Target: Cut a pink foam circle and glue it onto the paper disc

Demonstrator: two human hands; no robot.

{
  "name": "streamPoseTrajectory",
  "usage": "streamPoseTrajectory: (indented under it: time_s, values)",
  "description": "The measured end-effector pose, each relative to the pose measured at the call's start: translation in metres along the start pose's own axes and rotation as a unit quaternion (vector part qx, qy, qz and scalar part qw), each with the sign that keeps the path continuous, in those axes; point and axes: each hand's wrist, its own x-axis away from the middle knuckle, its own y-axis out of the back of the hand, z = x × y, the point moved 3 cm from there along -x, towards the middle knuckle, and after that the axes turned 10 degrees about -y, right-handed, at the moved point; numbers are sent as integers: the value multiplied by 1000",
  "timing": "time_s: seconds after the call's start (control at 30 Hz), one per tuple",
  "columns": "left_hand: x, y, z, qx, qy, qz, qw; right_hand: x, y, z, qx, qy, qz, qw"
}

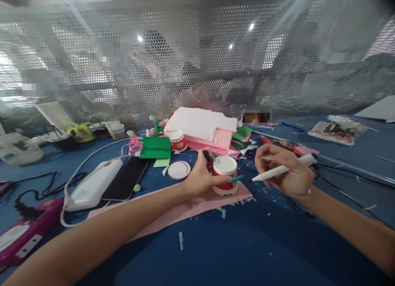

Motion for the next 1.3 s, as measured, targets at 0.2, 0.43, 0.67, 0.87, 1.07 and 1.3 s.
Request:
streamPoseTrajectory:
  time_s: [0.2, 0.43, 0.67, 0.87, 1.07, 1.3]
  values:
    - [1, -3, -4, 42, 14, 16, 999, 3, 2, -7, 113, -25, -17, 993]
    - [1, -3, -19, 110, -90, 4, 990, 5, 0, -7, 146, -21, -36, 988]
    - [0, 1, -11, 36, -78, -7, 996, 5, 7, -15, 129, 5, -33, 991]
    - [-3, 2, -12, 18, -85, -2, 996, 17, -9, -10, 360, 135, 29, 923]
    - [-5, 3, -12, -9, -75, 8, 997, 25, -29, -10, 446, 252, 67, 856]
    - [-6, 3, -13, -3, -79, 20, 997, 26, -39, -11, 475, 275, 94, 831]
